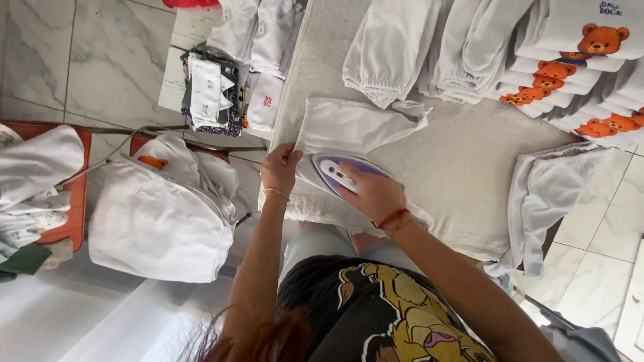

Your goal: Ironing and folding small white fabric items on a workspace table.

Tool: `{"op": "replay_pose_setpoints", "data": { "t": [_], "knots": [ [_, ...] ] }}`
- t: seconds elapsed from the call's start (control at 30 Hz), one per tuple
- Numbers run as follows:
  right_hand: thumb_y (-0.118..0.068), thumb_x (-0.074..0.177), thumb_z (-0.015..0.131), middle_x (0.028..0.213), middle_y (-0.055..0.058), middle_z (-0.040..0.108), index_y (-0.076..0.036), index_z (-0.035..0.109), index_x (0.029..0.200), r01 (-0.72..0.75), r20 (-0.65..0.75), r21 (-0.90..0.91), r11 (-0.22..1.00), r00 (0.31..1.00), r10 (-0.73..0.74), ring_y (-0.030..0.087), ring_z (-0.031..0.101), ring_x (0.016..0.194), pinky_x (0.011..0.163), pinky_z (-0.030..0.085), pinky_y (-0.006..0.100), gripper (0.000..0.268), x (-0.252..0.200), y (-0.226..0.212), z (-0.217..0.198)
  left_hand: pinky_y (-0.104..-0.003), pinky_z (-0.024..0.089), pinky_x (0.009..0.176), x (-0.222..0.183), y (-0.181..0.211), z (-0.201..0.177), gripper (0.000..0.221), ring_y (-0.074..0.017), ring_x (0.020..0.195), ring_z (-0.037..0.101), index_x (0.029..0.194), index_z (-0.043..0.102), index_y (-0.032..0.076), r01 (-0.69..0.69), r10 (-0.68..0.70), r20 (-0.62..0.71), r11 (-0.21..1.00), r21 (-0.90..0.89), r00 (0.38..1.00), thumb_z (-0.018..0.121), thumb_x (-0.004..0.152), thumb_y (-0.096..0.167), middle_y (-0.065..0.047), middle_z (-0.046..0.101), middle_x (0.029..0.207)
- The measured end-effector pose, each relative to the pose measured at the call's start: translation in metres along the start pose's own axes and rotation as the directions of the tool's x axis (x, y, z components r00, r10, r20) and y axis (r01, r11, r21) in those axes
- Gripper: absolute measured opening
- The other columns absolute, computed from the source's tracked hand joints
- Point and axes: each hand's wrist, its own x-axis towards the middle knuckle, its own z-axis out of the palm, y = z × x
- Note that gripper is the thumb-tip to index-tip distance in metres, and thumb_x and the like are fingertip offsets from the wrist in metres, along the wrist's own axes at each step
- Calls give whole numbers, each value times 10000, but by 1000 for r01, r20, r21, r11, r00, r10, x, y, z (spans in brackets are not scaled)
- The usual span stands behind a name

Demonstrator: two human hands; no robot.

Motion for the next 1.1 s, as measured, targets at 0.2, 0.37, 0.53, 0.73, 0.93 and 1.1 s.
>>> {"op": "replay_pose_setpoints", "data": {
  "t": [0.2, 0.37, 0.53, 0.73, 0.93, 1.1],
  "knots": [
    [-506, 771, 474, 802, 55, 660, -436, 348, 1246, -153, 282, -10, 988, 948, 150, 242, 635, 763, 642, 505, 379, 496, -37, 37, -12, -362, 451, 804, 7, 1, 3, 259, -188, 914, 590, 1005, 609, 251, 36, -37, 13, 997, 62, 999, 604, 761, 338, 40, 648, 897],
    [-518, 617, 637, 756, -96, 636, -463, 509, 1144, -195, -148, -142, 971, 974, 174, 146, 617, 663, 614, 528, 301, 545, -135, 129, 36, -342, 467, 782, 6, -1, -1, 249, -184, 870, 602, 961, 630, 235, 41, -41, 20, 999, 23, 999, 638, 734, 337, 27, 647, 864],
    [-576, 650, 578, 680, -46, 643, -419, 504, 1142, -203, -4, -179, 963, 979, 206, 145, 633, 648, 621, 536, 317, 522, -76, 76, 22, -315, 480, 748, 17, -7, -1, 301, -155, 821, 613, 912, 651, 235, 81, -77, 78, 995, -51, 994, 692, 663, 400, 36, 641, 822],
    [-551, 746, 488, 762, 6, 650, -417, 401, 1217, -167, 190, -15, 986, 967, 167, 203, 633, 756, 674, 507, 364, 498, 17, -12, 15, -349, 478, 775, 27, -13, -9, 252, -221, 820, 588, 892, 664, 309, 26, -29, 74, 999, 39, 997, 616, 729, 494, -22, 593, 785],
    [-430, 730, 564, 592, -48, 620, -412, 475, 1163, 173, 30, -39, 984, 985, -172, 141, 616, 543, 540, 507, 285, 443, 7, -3, 11, -390, 474, 766, 29, -4, 12, 389, -304, 806, 578, 855, 673, 260, -20, 19, 12, 983, 184, 1000, 547, 731, 606, -75, 564, 747],
    [-565, 741, 496, 822, -53, 652, -409, 442, 1200, -96, 64, -52, 994, 993, 99, 148, 631, 752, 634, 518, 301, 488, -20, 28, 14, -410, 439, 844, 33, 66, 19, 373, -293, 934, 551, 1007, 516, 170, -1, 4, -60, 999, 40, 998, 614, 746, 417, -95, 572, 945]
  ]
}}
